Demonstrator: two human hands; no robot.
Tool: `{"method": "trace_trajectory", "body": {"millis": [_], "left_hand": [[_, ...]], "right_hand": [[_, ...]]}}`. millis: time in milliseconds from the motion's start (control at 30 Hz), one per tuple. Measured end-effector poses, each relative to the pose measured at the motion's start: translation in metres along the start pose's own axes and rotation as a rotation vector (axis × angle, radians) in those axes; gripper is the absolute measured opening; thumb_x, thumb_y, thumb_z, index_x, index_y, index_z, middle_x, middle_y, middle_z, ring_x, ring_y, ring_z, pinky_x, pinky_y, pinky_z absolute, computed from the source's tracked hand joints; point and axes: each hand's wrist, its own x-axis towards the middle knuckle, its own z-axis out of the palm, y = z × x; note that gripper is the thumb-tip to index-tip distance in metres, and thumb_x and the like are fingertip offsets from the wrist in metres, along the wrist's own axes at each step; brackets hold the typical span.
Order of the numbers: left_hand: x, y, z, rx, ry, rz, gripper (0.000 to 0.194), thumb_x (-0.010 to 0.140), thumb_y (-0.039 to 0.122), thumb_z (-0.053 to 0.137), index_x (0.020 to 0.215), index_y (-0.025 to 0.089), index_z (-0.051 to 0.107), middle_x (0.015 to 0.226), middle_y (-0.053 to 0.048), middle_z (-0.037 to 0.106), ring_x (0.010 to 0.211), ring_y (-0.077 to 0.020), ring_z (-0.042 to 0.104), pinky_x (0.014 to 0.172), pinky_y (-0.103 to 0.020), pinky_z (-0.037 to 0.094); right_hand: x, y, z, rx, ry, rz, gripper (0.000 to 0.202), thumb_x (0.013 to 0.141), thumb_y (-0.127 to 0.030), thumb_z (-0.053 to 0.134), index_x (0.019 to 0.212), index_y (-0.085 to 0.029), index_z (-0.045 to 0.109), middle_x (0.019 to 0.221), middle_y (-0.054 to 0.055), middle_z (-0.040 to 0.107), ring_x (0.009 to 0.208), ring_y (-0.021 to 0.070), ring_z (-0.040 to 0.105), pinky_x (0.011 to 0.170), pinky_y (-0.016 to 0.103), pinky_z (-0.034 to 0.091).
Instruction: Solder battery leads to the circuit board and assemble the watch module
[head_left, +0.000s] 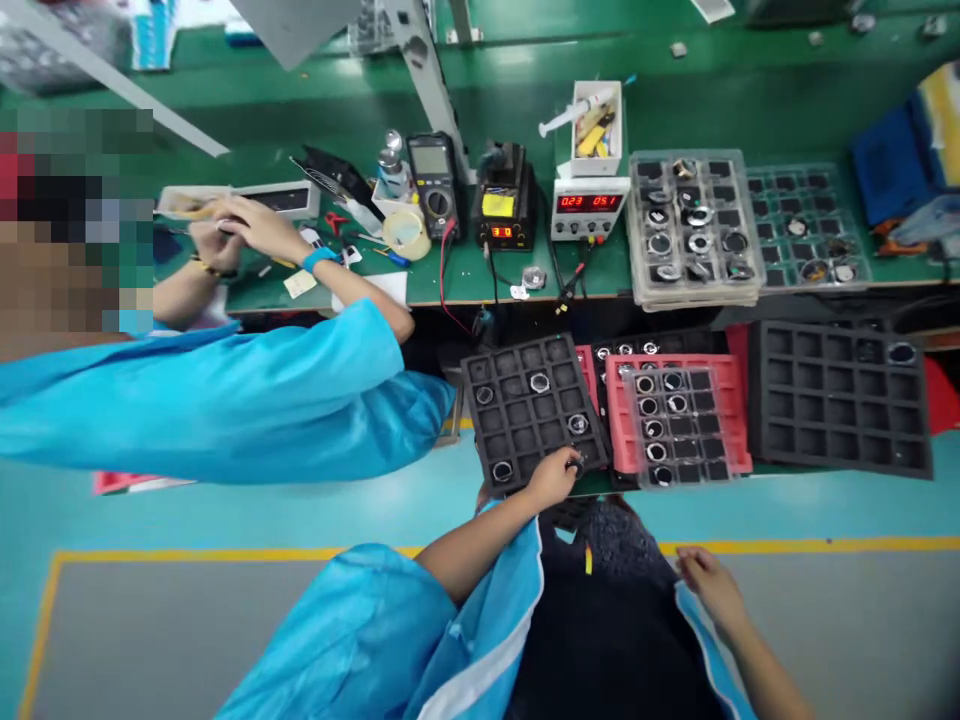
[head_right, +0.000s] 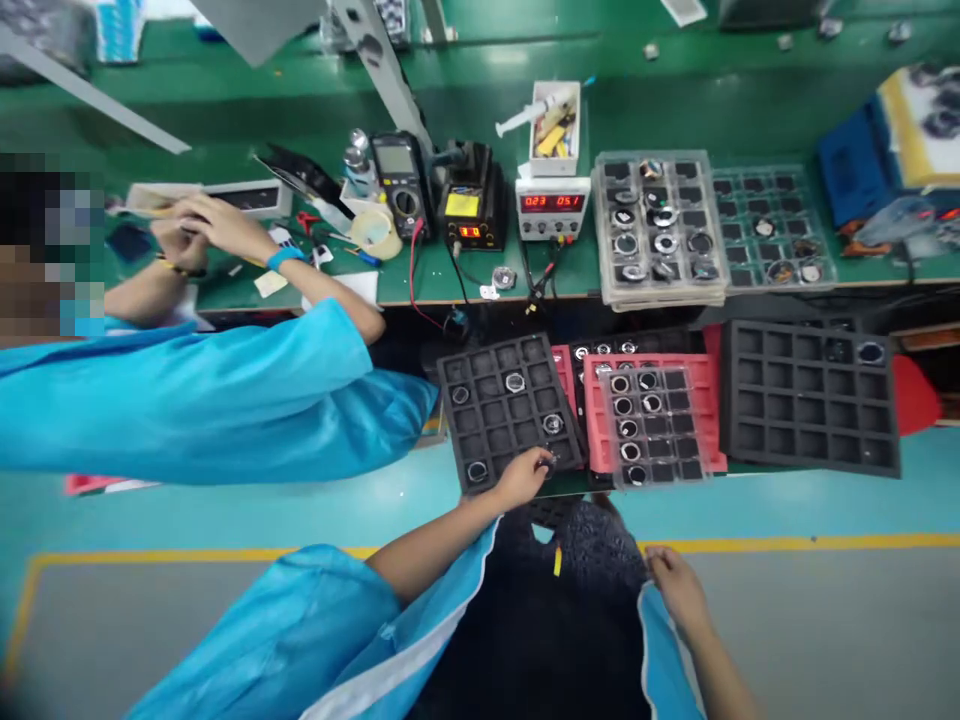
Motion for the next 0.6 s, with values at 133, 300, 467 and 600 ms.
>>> {"method": "trace_trajectory", "body": {"millis": [133, 300, 467, 600], "left_hand": [[-0.005, -0.012, -0.018, -0.02, -0.047, 0.049, 0.028, 0.108, 0.031, 0.073, 0.133, 0.018, 0.075, 0.138, -0.012, 0.077, 0.131, -0.0273, 0.074, 0.12, -0.055, 0.059], [-0.009, -0.023, -0.03, -0.065, -0.033, 0.072, 0.035, 0.1, 0.01, 0.067, 0.132, 0.021, 0.079, 0.137, -0.01, 0.082, 0.135, -0.0291, 0.075, 0.125, -0.047, 0.056], [-0.005, -0.033, -0.033, -0.133, 0.003, 0.058, 0.037, 0.1, 0.012, 0.064, 0.132, 0.022, 0.079, 0.136, -0.007, 0.083, 0.132, -0.026, 0.077, 0.122, -0.043, 0.058], [0.002, -0.038, -0.036, -0.166, 0.009, 0.069, 0.037, 0.1, 0.012, 0.062, 0.131, 0.022, 0.08, 0.133, -0.007, 0.085, 0.126, -0.0238, 0.079, 0.118, -0.041, 0.061]], "right_hand": [[0.002, -0.066, 0.02, 0.077, -0.061, -0.178, 0.048, 0.075, -0.086, 0.058, 0.07, -0.04, 0.069, 0.074, 0.003, 0.079, 0.08, 0.0384, 0.081, 0.081, 0.057, 0.068], [0.084, -0.178, -0.015, 0.087, 0.063, -0.379, 0.049, 0.081, -0.074, 0.065, 0.089, -0.029, 0.082, 0.094, 0.008, 0.087, 0.094, 0.0379, 0.082, 0.098, 0.057, 0.065], [0.189, -0.306, -0.028, 0.119, 0.165, -0.573, 0.037, 0.09, -0.053, 0.07, 0.109, -0.026, 0.086, 0.12, 0.012, 0.087, 0.115, 0.0341, 0.079, 0.116, 0.055, 0.057], [0.261, -0.384, -0.003, 0.155, 0.198, -0.63, 0.032, 0.099, -0.039, 0.074, 0.124, -0.021, 0.082, 0.138, 0.014, 0.082, 0.129, 0.0296, 0.076, 0.123, 0.053, 0.053]]}}
